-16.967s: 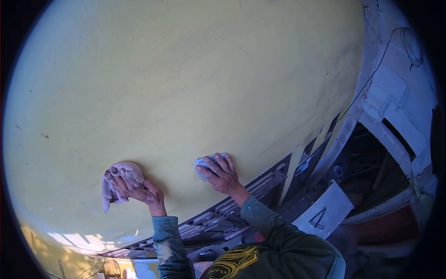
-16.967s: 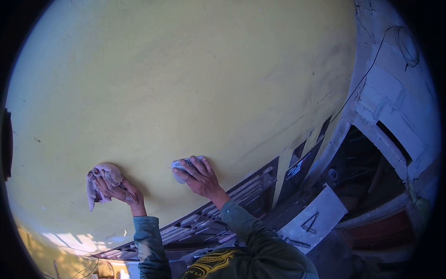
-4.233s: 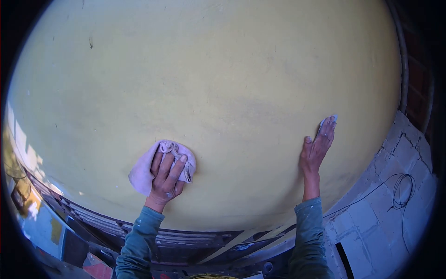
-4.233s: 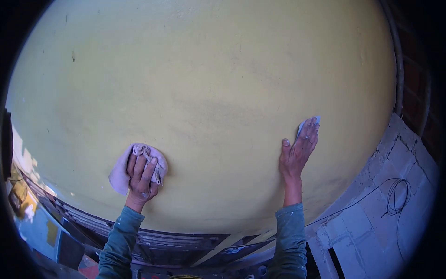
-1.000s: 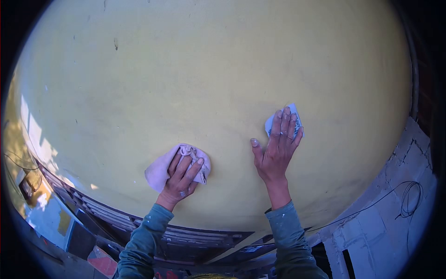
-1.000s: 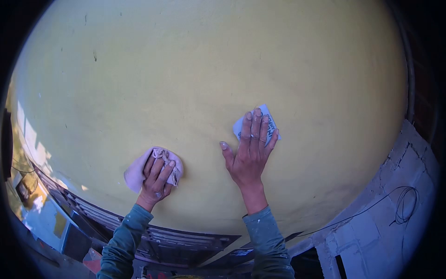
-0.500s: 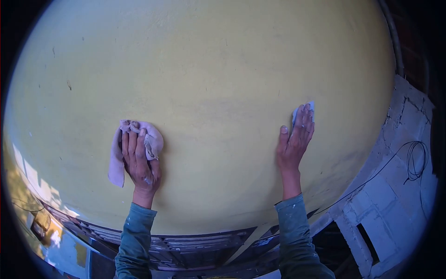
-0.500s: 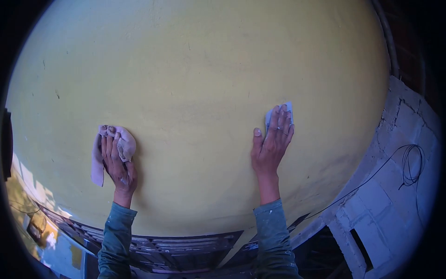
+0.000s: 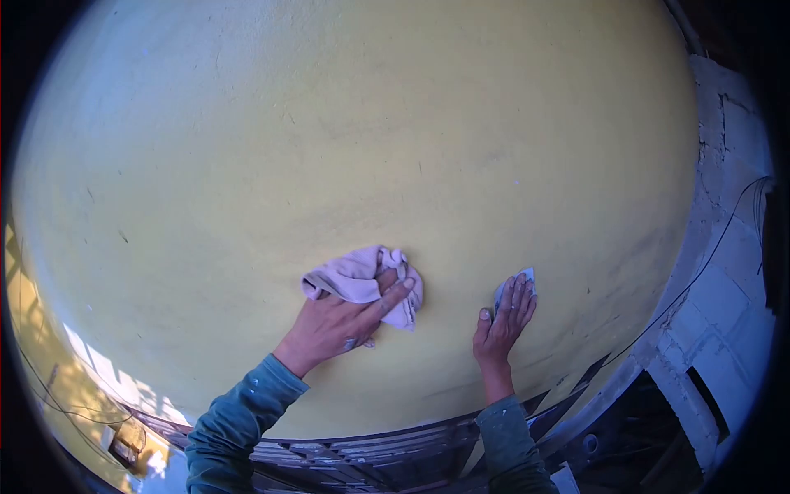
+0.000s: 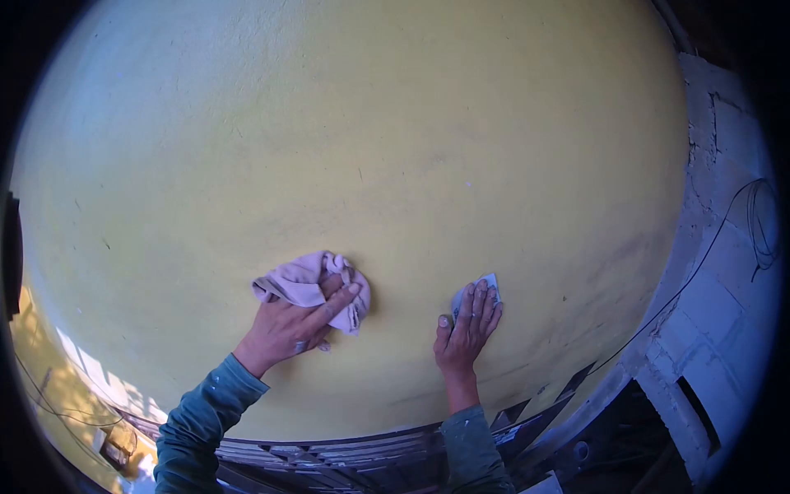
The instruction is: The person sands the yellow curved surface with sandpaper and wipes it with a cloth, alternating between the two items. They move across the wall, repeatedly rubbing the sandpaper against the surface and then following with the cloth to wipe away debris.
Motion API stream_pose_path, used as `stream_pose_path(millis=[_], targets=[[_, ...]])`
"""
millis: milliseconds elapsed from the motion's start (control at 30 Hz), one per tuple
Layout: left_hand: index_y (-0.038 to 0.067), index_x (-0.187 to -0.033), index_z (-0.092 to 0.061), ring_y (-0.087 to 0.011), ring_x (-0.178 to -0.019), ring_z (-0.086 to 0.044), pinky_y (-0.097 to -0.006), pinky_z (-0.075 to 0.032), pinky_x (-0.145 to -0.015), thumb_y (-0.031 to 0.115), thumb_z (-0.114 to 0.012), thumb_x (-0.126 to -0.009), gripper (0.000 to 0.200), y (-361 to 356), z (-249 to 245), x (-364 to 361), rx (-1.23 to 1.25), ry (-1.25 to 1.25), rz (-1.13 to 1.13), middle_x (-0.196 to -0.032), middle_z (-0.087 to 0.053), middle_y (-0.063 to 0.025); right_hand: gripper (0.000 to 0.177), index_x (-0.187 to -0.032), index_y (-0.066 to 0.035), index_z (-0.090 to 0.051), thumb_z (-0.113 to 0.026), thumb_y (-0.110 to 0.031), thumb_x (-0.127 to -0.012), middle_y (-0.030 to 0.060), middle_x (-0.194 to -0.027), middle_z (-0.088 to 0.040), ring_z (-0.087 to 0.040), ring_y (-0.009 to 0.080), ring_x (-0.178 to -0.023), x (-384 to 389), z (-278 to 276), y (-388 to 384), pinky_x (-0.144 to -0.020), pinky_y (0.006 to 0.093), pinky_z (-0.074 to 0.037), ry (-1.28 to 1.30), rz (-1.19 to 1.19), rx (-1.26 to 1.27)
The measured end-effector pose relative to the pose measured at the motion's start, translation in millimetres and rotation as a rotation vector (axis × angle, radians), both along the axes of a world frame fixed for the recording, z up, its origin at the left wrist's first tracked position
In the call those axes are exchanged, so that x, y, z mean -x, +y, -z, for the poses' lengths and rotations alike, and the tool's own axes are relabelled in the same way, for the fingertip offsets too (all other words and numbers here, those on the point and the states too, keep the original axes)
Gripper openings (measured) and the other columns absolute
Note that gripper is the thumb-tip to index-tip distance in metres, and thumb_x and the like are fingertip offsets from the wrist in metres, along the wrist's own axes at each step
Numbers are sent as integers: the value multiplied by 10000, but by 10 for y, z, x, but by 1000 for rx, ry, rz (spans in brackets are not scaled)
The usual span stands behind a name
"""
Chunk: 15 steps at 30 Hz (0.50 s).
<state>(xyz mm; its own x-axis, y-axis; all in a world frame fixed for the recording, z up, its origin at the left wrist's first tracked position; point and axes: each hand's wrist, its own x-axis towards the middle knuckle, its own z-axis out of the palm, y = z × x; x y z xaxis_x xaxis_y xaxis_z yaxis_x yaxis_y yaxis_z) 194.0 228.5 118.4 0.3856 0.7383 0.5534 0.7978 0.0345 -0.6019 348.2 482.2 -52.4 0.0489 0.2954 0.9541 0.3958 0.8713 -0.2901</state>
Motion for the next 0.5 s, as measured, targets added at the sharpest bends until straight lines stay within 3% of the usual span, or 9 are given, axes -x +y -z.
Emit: stream_pose_path(millis=[67, 133, 233, 333, 400, 433, 500], targets=[[153, -1494, -522, -331, -1385, -503, -491, -397, -1118, 151, -718, -810, 712, -105, -677, 71, -251, -55, -52, -1546, -499, -90, 642, -1561, -6, -358, -378, -401, -1056, 216, -1633, -346, -268, 425, -1530, 28, -10, -35, -1226, 619, -132, 9, -1, -15], [66, -1426, -572, -390, -1422, -458, -475, -363, -1152, 115, -631, -913, 519, -80, -1402, 278, -616, -56, 1, -1492, -546, -163, 641, -1560, -4, -359, -382, -397, -1054, 215, -1629, -353, -268, 423, -1530, 42, -40, -62, -1226, 620, -131, 28, -7, 2], [65, -1402, -594, -359, -1448, -426, -481, -324, -1185, 222, -577, -991, 440, 165, -2115, 501, -851, -26, 78, -1503, -546, -123, 639, -1557, -2, -365, -382, -394, -1053, 213, -1625, -364, -269, 421, -1531, 53, -37, -91, -1226, 622, -130, 37, -19, 11], [82, -1418, -575, -348, -1457, -414, -504, -301, -1197, 254, -616, -954, 497, 676, -1831, -64, -676, 67, 68, -1494, -546, -126, 637, -1550, 1, -377, -379, -398, -1054, 211, -1621, -370, -275, 421, -1528, 61, -41, -96, -1225, 625, -130, 47, -28, 18], [122, -1491, -493, -324, -1492, -362, -514, -272, -1217, 261, -617, -941, 581, 934, -1185, -504, -213, 96, 125, -1527, -492, -106, 635, -1545, 2, -386, -379, -401, -1054, 211, -1619, -373, -278, 423, -1526, 70, -28, -105, -1225, 627, -130, 53, -35, 21], [142, -1524, -454, -296, -1466, -395, -503, -289, -1212, 304, -633, -925, 645, 1053, -790, -580, 14, 135, 213, -1503, -509, -90, 633, -1540, 0, -395, -379, -405, -1054, 210, -1616, -379, -281, 421, -1525, 76, -17, -102, -1224, 628, -130, 50, -41, 21], [163, -1540, -437, -270, -1409, -454, -495, -323, -1193, 328, -641, -908, 684, 1034, -313, -676, 357, 227, 136, -1449, -545, -78, 630, -1535, -2, -404, -379, -409, -1054, 209, -1612, -385, -284, 420, -1524, 33, -12, -61, -1224, 629, -130, 55, -34, 13]])
